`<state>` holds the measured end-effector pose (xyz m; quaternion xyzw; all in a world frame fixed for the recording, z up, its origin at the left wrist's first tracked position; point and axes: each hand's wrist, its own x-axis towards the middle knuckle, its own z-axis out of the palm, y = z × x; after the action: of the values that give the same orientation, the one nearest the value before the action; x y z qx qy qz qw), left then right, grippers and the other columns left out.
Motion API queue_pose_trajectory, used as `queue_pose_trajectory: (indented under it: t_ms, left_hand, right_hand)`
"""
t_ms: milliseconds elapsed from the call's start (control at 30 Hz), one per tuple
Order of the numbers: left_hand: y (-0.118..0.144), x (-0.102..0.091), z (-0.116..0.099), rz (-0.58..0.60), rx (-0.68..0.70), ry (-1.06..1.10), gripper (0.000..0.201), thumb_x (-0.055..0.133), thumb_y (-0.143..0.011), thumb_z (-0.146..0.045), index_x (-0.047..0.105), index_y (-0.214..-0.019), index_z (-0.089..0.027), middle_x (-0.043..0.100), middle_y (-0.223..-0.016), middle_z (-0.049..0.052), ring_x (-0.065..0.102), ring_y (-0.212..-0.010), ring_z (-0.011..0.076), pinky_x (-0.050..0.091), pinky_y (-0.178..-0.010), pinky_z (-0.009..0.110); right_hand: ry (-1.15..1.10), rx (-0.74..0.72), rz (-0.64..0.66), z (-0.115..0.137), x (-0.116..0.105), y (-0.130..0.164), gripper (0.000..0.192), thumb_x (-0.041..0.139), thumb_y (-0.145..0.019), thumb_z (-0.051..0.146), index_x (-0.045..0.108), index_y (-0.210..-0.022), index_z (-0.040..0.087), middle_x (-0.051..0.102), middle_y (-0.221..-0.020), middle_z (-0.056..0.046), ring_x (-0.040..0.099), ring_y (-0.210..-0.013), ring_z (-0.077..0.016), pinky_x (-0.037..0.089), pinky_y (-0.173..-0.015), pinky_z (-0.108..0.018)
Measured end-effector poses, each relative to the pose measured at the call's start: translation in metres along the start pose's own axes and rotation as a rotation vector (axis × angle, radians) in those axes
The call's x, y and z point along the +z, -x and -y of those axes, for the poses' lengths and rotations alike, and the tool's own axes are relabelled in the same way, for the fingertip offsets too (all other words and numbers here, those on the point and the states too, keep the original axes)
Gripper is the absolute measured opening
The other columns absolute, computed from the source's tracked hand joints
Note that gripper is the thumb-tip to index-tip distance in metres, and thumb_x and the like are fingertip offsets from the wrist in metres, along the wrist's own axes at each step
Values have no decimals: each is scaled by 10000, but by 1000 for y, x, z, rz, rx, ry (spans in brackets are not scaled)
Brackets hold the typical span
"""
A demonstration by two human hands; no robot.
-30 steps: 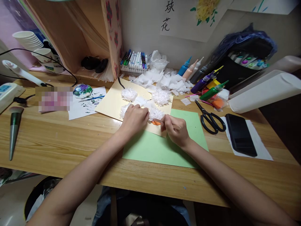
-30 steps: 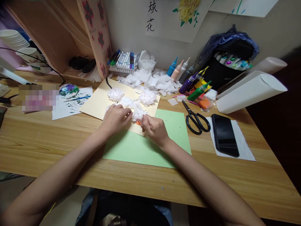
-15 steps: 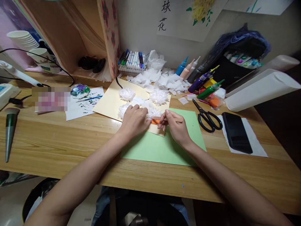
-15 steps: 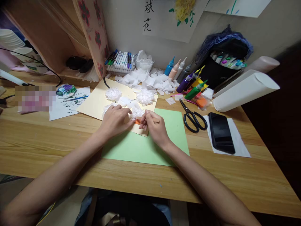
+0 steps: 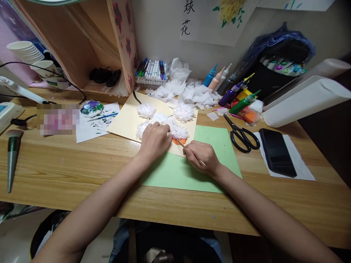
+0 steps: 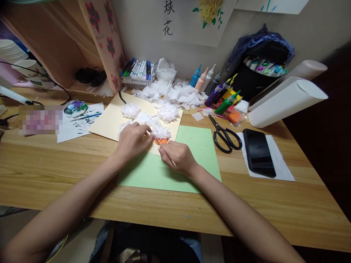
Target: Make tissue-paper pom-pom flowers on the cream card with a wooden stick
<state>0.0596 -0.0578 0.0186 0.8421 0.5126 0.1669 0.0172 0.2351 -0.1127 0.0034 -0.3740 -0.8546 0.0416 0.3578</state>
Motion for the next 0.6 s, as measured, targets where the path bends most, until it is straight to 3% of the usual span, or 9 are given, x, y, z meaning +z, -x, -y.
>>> queue_pose_trajectory:
  t_ms: [333,600]
  left_hand:
    - [1,1,1,7,-4,19,166,539,-831,-276,665,-851,-169,665,-771,85,595,-804,233,421,-715,333]
    - [1,-1,0,10,11,-20,203,544,-839,-323,672,-870,-169,661,-768,93,596,-809,238,420,-713,332]
  right_hand:
    - [-77,48,-7,-1,1,-3,327,332,-938,167,477,-646,196,528,-542,-16,481,-514,-122,375,-540,-260]
    - [-100,195,5,0,0,-18,362,302,-963,212,415,-619,206,466,-524,14,435,-471,-98,349,-522,-242]
